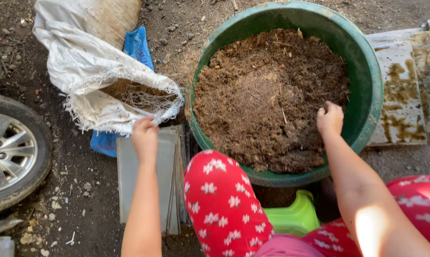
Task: The person scoops fibrous material from a green basin and presses it into rectangular trays using a flat board. They repeatedly fill, press, and stack the trays beside the basin.
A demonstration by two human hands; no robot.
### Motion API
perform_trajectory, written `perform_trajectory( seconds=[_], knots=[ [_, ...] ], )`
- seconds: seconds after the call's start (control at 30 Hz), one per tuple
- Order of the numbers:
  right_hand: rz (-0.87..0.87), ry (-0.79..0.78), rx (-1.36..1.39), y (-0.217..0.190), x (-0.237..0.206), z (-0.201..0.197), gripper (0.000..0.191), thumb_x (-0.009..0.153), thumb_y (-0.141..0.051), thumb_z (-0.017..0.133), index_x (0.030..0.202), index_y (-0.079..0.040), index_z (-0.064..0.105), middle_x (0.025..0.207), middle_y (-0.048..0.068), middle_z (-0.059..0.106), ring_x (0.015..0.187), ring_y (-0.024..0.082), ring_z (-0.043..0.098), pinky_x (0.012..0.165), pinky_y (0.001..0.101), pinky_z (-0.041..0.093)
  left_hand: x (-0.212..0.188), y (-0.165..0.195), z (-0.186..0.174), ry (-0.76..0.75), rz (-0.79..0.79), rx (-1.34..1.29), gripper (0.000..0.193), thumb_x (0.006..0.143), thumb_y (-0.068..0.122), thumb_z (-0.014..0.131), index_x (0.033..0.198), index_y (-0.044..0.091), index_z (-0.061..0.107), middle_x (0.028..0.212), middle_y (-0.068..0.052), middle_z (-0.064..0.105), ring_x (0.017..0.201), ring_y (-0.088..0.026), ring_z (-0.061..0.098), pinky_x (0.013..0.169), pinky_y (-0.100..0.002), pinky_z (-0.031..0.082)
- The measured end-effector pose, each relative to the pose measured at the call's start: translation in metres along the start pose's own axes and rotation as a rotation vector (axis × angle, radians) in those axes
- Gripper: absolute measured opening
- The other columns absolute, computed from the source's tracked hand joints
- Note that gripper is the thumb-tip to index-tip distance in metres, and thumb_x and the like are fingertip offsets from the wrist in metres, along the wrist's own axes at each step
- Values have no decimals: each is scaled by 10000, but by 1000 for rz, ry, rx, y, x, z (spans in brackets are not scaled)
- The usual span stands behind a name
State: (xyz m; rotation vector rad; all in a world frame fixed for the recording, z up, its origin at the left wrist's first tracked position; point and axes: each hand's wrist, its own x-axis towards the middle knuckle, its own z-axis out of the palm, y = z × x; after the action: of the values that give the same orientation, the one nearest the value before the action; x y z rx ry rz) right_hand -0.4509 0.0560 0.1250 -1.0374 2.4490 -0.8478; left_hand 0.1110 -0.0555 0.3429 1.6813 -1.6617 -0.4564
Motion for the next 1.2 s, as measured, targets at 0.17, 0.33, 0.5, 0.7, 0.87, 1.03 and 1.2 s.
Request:
perform_trajectory(
  seconds=[0.17,0.33,0.5,0.7,0.87,1.03,1.2],
  knots=[
    [-112,174,37,4,77,-1,508,1061,-245,591,1478,39,526,1452,268,538,1321,441,500,1114,480,398,44,54,111,-220,159,46,164,774,21,584,711,48,734,1059,-136,731,1089,-290,659,991,-396,494],
    [-81,69,59,8,128,17,513,1112,-276,546,1525,23,493,1442,297,547,1303,448,515,1098,486,403,34,38,170,-427,-66,300,196,859,174,641,990,86,757,1378,-176,583,1288,-361,513,1092,-465,394],
    [157,57,57,10,151,38,561,1065,-455,608,1467,-64,582,1422,227,625,1311,376,595,1133,444,445,-11,-19,184,-310,203,576,515,980,294,586,1426,48,512,1616,-256,296,1518,-425,238,1219,-566,207],
    [118,-55,8,19,164,52,801,986,-592,698,1512,-18,507,1464,268,533,1345,415,492,1113,459,368,-52,-63,195,-171,190,487,644,1046,343,542,1564,11,350,1673,-273,217,1562,-438,215,1258,-581,207],
    [399,-273,229,10,181,58,990,830,-655,722,1558,-66,401,1540,211,490,1433,334,464,1193,439,350,-55,-68,197,-153,162,479,724,1035,369,552,1598,16,264,1668,-251,225,1546,-430,247,1242,-579,229],
    [535,-454,318,6,185,53,1216,717,-733,707,1660,-143,215,1663,225,262,1528,408,260,1199,623,245,-52,-62,195,-171,165,503,736,1036,376,555,1607,29,247,1674,-236,226,1555,-418,234,1245,-575,224],
    [580,-581,272,8,181,72,1367,646,-846,684,1659,-57,216,1677,249,281,1554,411,262,1211,657,228,-52,-60,194,-197,149,536,735,1027,375,567,1617,69,254,1679,-228,221,1562,-403,209,1249,-572,210]
  ],
)
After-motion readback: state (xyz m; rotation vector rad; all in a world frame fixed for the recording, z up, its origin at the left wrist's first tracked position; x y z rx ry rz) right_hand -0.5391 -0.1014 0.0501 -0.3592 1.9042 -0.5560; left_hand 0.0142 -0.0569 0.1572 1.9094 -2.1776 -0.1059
